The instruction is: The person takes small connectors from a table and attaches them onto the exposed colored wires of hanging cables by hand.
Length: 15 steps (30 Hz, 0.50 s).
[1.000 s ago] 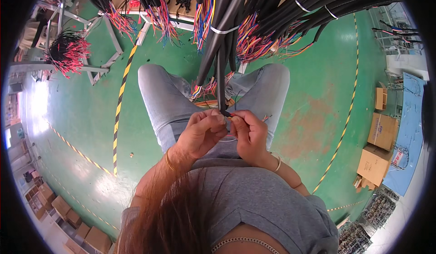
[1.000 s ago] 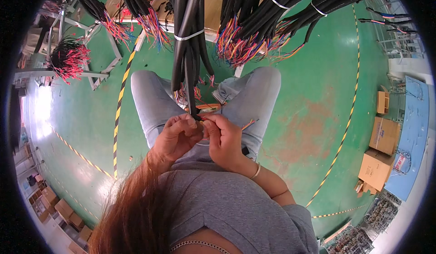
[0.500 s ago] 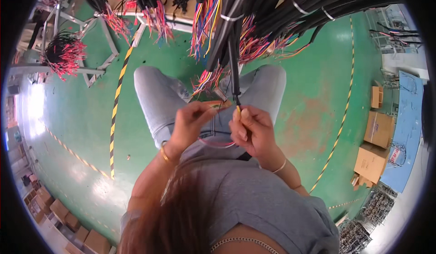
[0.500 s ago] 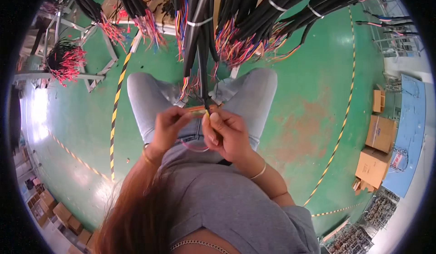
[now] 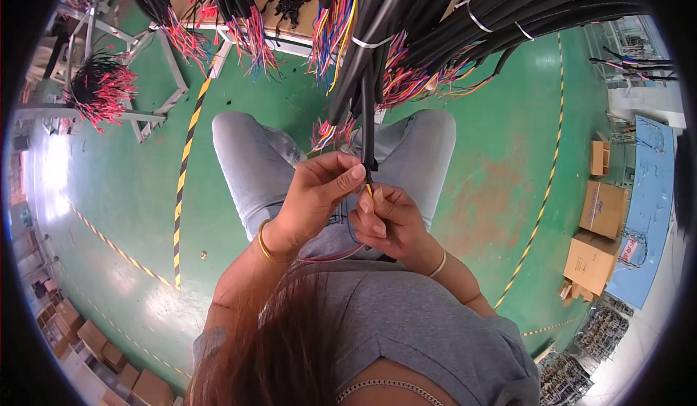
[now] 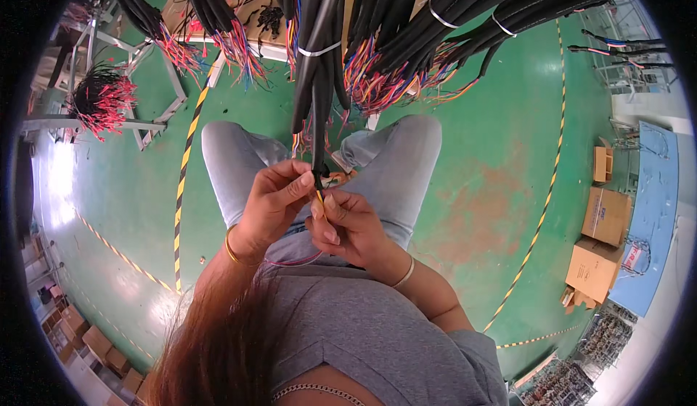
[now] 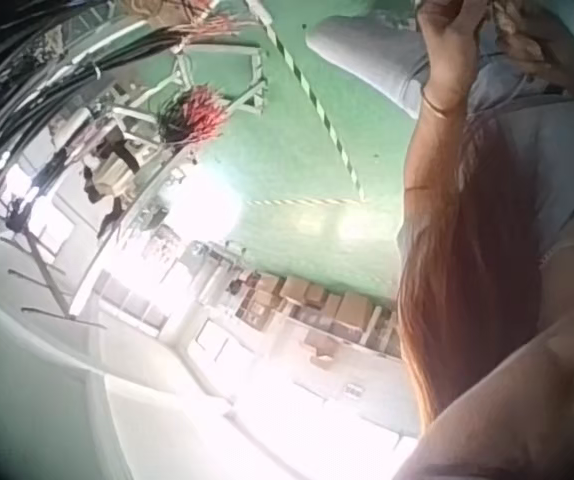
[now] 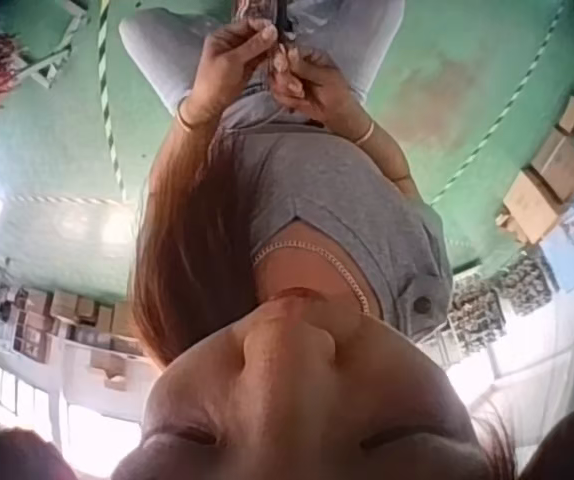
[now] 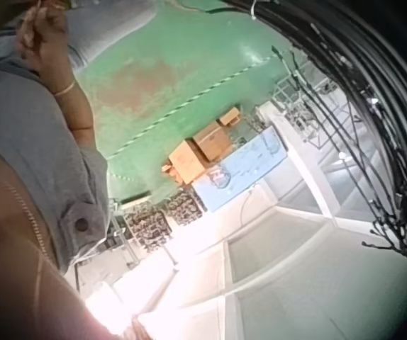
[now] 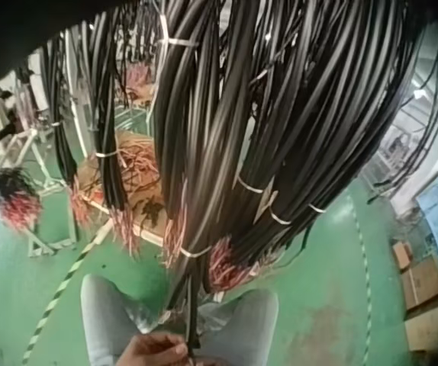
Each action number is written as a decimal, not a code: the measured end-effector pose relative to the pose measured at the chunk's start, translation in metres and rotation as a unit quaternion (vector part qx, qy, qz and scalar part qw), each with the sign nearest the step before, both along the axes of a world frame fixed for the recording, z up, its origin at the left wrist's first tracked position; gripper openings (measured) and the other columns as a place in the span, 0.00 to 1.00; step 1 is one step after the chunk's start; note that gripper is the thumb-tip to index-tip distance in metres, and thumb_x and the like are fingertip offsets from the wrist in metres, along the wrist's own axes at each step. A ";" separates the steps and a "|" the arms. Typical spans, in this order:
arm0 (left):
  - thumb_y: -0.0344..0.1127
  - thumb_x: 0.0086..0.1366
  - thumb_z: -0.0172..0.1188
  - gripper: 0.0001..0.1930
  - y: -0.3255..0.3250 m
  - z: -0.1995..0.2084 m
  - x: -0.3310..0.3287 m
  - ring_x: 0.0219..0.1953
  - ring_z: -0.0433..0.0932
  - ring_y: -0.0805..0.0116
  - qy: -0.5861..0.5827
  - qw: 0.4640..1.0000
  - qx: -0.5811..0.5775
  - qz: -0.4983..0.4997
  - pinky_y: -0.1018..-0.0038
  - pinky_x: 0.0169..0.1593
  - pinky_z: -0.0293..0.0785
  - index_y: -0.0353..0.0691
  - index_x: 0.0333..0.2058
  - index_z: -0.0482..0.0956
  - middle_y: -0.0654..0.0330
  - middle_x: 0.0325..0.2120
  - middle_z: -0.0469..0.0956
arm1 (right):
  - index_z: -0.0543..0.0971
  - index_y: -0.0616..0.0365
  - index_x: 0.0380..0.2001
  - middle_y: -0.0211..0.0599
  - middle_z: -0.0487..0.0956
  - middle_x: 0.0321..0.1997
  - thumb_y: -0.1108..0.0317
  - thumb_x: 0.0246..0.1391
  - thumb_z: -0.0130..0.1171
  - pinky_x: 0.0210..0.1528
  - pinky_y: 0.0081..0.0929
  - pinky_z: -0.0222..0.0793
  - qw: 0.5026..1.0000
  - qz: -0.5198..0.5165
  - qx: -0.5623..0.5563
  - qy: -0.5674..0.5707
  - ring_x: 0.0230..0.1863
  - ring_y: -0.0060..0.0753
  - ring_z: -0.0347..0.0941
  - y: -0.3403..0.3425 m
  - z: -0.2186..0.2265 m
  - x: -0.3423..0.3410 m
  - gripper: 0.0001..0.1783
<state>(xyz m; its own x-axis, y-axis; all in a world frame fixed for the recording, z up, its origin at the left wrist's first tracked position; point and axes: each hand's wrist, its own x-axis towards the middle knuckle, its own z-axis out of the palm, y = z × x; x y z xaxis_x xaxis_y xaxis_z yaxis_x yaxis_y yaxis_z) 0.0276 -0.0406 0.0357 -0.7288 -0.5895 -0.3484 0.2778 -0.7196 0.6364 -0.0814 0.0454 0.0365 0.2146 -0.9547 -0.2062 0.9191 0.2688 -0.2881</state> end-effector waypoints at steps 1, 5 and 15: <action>0.28 0.53 0.51 0.06 0.000 -0.002 -0.001 0.26 0.68 0.79 0.013 1.000 0.016 -0.001 0.84 0.31 0.65 0.33 0.30 0.70 0.64 0.22 0.70 | 0.67 0.61 0.24 0.28 0.60 0.10 0.61 0.52 0.38 0.10 0.11 0.47 1.000 -0.006 -0.002 0.013 0.12 0.16 0.51 0.000 -0.001 0.000 0.14; 0.28 0.54 0.50 0.04 0.003 -0.011 -0.001 0.24 0.67 0.79 0.036 0.999 0.030 0.005 0.84 0.29 0.64 0.34 0.28 0.69 0.64 0.21 0.70 | 0.67 0.62 0.26 0.29 0.63 0.12 0.61 0.52 0.40 0.12 0.12 0.51 0.981 -0.047 0.016 0.188 0.12 0.18 0.55 0.002 0.002 0.005 0.14; 0.30 0.57 0.44 0.05 0.021 -0.031 -0.004 0.25 0.63 0.80 -0.026 0.960 -0.275 0.040 0.84 0.32 0.61 0.37 0.25 0.66 0.66 0.24 0.68 | 0.67 0.64 0.24 0.31 0.63 0.11 0.62 0.51 0.41 0.13 0.15 0.54 0.984 -0.030 0.041 0.173 0.12 0.19 0.57 0.011 -0.002 0.000 0.14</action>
<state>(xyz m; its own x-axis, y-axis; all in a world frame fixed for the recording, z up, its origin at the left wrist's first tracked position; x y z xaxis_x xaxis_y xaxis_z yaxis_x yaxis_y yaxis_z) 0.0235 -0.0195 0.0047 -0.6634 -0.7483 -0.0025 0.2766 -0.2483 0.9284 -0.0817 0.0563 0.0344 0.0610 -0.9410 -0.3328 0.7849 0.2512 -0.5665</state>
